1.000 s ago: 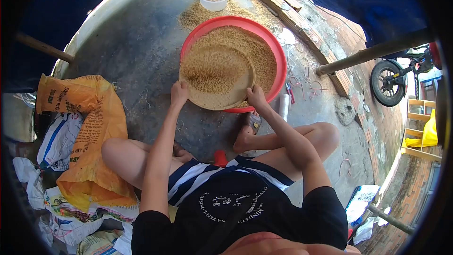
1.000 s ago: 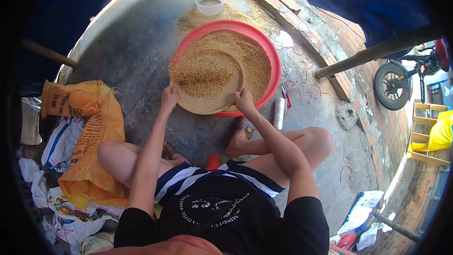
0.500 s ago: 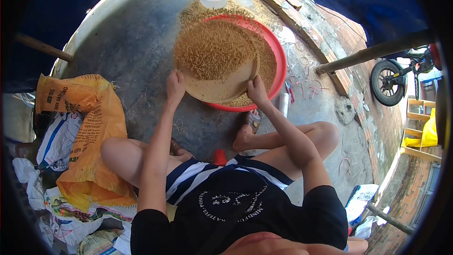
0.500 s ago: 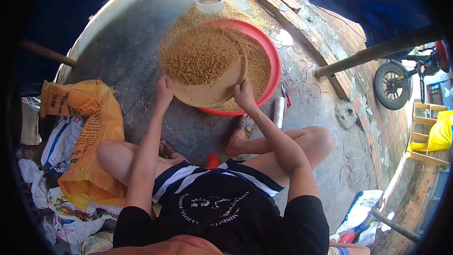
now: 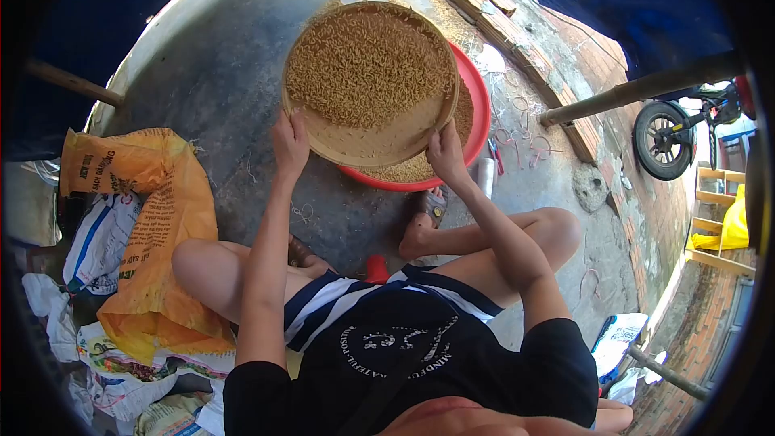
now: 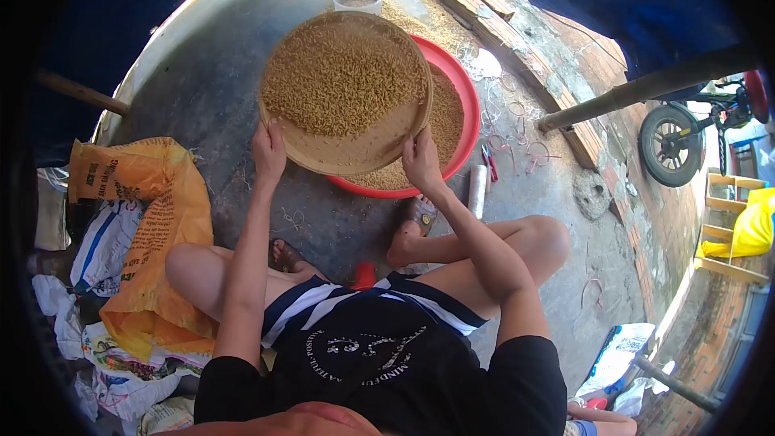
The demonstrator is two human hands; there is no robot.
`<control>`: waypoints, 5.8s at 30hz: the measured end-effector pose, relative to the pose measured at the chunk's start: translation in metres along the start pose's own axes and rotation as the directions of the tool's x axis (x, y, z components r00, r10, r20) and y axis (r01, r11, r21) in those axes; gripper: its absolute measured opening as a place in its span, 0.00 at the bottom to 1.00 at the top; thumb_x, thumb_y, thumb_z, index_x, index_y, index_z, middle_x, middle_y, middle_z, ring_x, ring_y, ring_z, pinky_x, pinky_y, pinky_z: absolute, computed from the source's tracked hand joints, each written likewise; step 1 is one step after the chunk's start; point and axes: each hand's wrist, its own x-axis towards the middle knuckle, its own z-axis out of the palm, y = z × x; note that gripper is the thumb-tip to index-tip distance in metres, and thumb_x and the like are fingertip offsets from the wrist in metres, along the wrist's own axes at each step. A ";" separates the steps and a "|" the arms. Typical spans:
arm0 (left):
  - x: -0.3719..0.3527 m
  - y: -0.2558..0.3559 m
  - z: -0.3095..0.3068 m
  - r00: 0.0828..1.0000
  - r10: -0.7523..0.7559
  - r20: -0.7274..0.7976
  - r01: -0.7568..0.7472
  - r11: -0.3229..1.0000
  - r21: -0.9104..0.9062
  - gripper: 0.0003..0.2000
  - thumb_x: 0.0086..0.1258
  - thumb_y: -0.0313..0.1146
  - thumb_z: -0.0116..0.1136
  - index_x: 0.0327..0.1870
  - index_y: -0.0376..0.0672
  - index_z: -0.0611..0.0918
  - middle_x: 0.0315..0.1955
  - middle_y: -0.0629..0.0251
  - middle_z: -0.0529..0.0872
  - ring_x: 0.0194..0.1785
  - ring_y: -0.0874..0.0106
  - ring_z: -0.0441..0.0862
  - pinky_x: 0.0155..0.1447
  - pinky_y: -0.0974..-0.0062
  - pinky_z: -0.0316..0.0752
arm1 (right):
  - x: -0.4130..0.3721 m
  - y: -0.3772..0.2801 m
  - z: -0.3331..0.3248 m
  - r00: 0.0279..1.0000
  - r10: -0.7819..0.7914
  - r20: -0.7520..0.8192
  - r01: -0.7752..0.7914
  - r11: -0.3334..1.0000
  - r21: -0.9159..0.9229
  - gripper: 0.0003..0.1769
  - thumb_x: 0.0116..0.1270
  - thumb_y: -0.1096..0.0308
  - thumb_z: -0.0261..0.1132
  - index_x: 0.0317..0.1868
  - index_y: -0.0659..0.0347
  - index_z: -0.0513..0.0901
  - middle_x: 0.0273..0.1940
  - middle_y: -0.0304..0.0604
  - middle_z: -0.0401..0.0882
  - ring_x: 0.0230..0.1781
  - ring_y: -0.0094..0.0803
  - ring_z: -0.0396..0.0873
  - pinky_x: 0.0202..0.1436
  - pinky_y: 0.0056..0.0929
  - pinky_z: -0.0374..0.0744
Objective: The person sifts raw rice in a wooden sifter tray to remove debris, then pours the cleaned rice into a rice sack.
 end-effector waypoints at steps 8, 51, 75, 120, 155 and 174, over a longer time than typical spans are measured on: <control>-0.035 -0.062 0.020 0.707 -0.641 0.298 0.581 0.767 0.272 0.15 0.60 0.35 0.41 0.30 0.27 0.72 0.20 0.46 0.76 0.27 0.56 0.78 0.30 0.66 0.70 | -0.010 0.006 -0.002 0.609 0.684 0.402 -0.616 0.727 -0.305 0.15 0.57 0.67 0.48 0.35 0.75 0.68 0.29 0.59 0.73 0.31 0.44 0.75 0.31 0.36 0.72; -0.018 -0.054 0.020 0.757 -0.525 0.390 0.452 0.851 0.268 0.16 0.60 0.36 0.41 0.28 0.28 0.74 0.15 0.50 0.75 0.19 0.61 0.76 0.23 0.67 0.67 | -0.036 -0.004 -0.008 0.786 0.572 0.236 -0.608 0.783 0.130 0.11 0.61 0.66 0.44 0.28 0.66 0.67 0.14 0.40 0.67 0.08 0.25 0.65 0.09 0.24 0.62; -0.024 -0.071 0.008 0.739 -0.574 0.353 0.600 0.799 0.044 0.14 0.63 0.37 0.38 0.31 0.34 0.72 0.13 0.65 0.71 0.12 0.76 0.68 0.13 0.76 0.58 | -0.022 -0.001 0.000 0.748 0.536 0.391 -0.606 0.792 0.073 0.12 0.61 0.69 0.49 0.40 0.70 0.62 0.21 0.47 0.73 0.13 0.26 0.72 0.14 0.21 0.73; 0.034 0.012 -0.107 0.728 -0.486 0.483 0.512 0.854 0.088 0.22 0.63 0.47 0.37 0.28 0.33 0.75 0.18 0.60 0.78 0.17 0.70 0.75 0.18 0.75 0.69 | 0.030 -0.120 0.021 0.386 0.334 0.860 -0.905 0.317 0.284 0.05 0.63 0.67 0.47 0.34 0.56 0.68 0.21 0.33 0.69 0.07 0.17 0.55 0.11 0.13 0.57; 0.090 0.036 -0.353 0.979 -0.030 0.200 -0.161 0.485 0.859 0.08 0.53 0.35 0.53 0.32 0.43 0.79 0.30 0.56 0.79 0.36 0.61 0.77 0.39 0.66 0.71 | 0.027 -0.320 0.050 0.348 0.108 0.931 -0.851 0.454 0.265 0.04 0.60 0.71 0.50 0.28 0.62 0.68 0.12 0.30 0.65 0.02 0.12 0.50 0.05 0.11 0.49; 0.050 0.043 -0.400 0.987 0.042 0.156 -0.161 0.286 0.945 0.28 0.45 0.35 0.62 0.50 0.46 0.67 0.45 0.55 0.71 0.48 0.57 0.68 0.50 0.65 0.64 | -0.011 -0.336 0.164 -0.006 0.140 0.990 -0.653 0.749 -0.110 0.05 0.55 0.73 0.54 0.24 0.60 0.67 0.14 0.33 0.61 0.08 0.17 0.57 0.10 0.17 0.54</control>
